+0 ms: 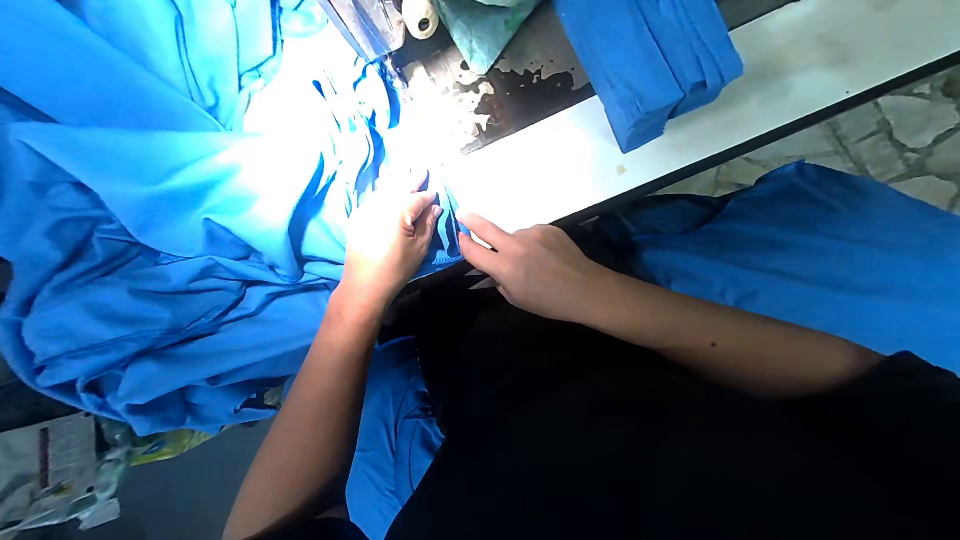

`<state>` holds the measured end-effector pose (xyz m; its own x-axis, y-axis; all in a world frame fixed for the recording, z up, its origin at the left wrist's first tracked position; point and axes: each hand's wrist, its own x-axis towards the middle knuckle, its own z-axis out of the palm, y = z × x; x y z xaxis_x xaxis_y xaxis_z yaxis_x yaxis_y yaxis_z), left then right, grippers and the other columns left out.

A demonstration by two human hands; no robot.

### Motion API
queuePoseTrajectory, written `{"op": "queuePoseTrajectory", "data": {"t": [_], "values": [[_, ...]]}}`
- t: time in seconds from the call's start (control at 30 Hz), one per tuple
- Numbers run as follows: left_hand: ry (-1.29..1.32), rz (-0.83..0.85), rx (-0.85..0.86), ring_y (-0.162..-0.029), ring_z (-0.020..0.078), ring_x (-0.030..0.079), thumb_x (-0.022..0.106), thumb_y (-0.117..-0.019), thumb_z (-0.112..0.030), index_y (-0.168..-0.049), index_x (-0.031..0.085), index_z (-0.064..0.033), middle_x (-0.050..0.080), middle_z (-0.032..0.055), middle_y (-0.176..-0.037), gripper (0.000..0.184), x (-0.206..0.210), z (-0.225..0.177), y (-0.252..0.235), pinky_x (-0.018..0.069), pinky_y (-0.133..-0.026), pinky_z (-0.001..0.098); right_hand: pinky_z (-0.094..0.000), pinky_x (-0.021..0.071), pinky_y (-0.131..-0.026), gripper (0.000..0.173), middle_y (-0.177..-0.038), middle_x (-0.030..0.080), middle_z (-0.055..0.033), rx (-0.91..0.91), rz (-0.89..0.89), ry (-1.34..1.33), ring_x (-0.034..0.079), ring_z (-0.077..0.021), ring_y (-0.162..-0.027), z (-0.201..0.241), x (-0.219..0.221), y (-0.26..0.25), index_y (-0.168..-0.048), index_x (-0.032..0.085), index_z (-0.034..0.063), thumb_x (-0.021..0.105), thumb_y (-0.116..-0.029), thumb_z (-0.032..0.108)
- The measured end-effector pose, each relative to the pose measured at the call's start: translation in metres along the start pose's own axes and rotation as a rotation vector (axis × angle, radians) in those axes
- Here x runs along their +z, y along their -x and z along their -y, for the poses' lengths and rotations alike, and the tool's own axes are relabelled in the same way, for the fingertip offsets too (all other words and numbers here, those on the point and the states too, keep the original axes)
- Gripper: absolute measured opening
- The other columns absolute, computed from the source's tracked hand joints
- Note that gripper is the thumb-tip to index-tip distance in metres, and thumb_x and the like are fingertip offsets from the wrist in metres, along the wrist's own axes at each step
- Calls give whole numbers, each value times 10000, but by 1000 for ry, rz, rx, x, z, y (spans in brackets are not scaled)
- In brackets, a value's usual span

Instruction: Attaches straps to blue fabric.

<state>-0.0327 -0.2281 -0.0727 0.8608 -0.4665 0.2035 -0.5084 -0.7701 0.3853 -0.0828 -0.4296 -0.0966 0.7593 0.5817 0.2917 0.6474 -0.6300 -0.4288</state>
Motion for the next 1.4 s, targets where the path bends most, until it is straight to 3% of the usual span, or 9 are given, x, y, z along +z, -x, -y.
{"op": "queuePoseTrajectory", "data": {"t": [0.37,0.53,0.77,0.9,1.0,1.1,1.2,1.23,1.4], "values": [[-122,77,121,-1286,469,589,522,-1018,-141,-1142,746,37,678,226,-1311,312,-1,-6,4,443,-1056,607,-362,461,-444,313,-1389,632,-184,8,19,16,607,-234,-515,1,-1,0,-1201,720,34,635,-900,9],[-144,55,168,-1256,470,608,523,-1019,-146,-1112,753,30,691,219,-1287,304,2,-1,5,448,-1045,608,-337,438,-427,215,-1413,616,-185,-63,-35,65,571,-197,-483,4,3,0,-1103,721,1,585,-936,-1],[-115,134,205,-1284,487,568,515,-879,-84,-1148,734,38,649,251,-1331,368,-6,3,3,400,-1056,646,-354,447,-443,191,-1180,706,-181,-170,3,29,596,-231,-524,-3,-1,-6,-1043,721,-38,562,-944,0],[-117,207,234,-1287,499,547,602,-827,-229,-1106,731,44,642,259,-1313,411,-12,2,-2,377,-1047,676,-433,594,-696,251,-1231,687,-175,9,57,-301,723,-276,-848,-4,-20,-18,-1148,710,-37,663,-903,-6],[-67,110,267,-1136,459,634,621,-876,-193,-960,737,35,696,237,-1177,269,-6,4,-6,452,-940,629,-419,581,-850,311,-1194,692,-175,91,12,-424,701,-264,-1009,-6,-34,-28,-1221,709,-34,662,-915,-12],[122,88,78,-1124,398,640,552,-946,-49,-982,754,59,713,229,-1131,232,-10,2,-11,452,-974,557,-473,587,-747,277,-1204,698,-166,52,96,-265,720,-297,-920,-8,-32,-29,-1155,731,-4,670,-885,-6],[293,77,-160,-831,27,568,544,-989,-176,-794,654,-88,617,-18,-834,240,-19,3,-16,444,-760,254,-474,549,-560,231,-1283,672,-180,-9,173,-84,707,-320,-723,-6,-19,-21,-1104,717,7,665,-879,16],[331,91,-207,-784,-12,537,553,-992,-177,-768,630,-95,587,-43,-800,250,-21,2,-17,425,-725,226,-461,535,-537,223,-1303,666,-182,-10,179,-54,698,-315,-694,-3,-18,-19,-1104,714,8,664,-887,27],[263,125,-128,-1028,172,584,518,-1006,-179,-841,691,-10,662,109,-982,293,-17,2,-15,430,-887,383,-433,516,-506,187,-1290,659,-197,14,188,-9,677,-301,-642,6,-18,-16,-1069,697,0,669,-888,37]]}}
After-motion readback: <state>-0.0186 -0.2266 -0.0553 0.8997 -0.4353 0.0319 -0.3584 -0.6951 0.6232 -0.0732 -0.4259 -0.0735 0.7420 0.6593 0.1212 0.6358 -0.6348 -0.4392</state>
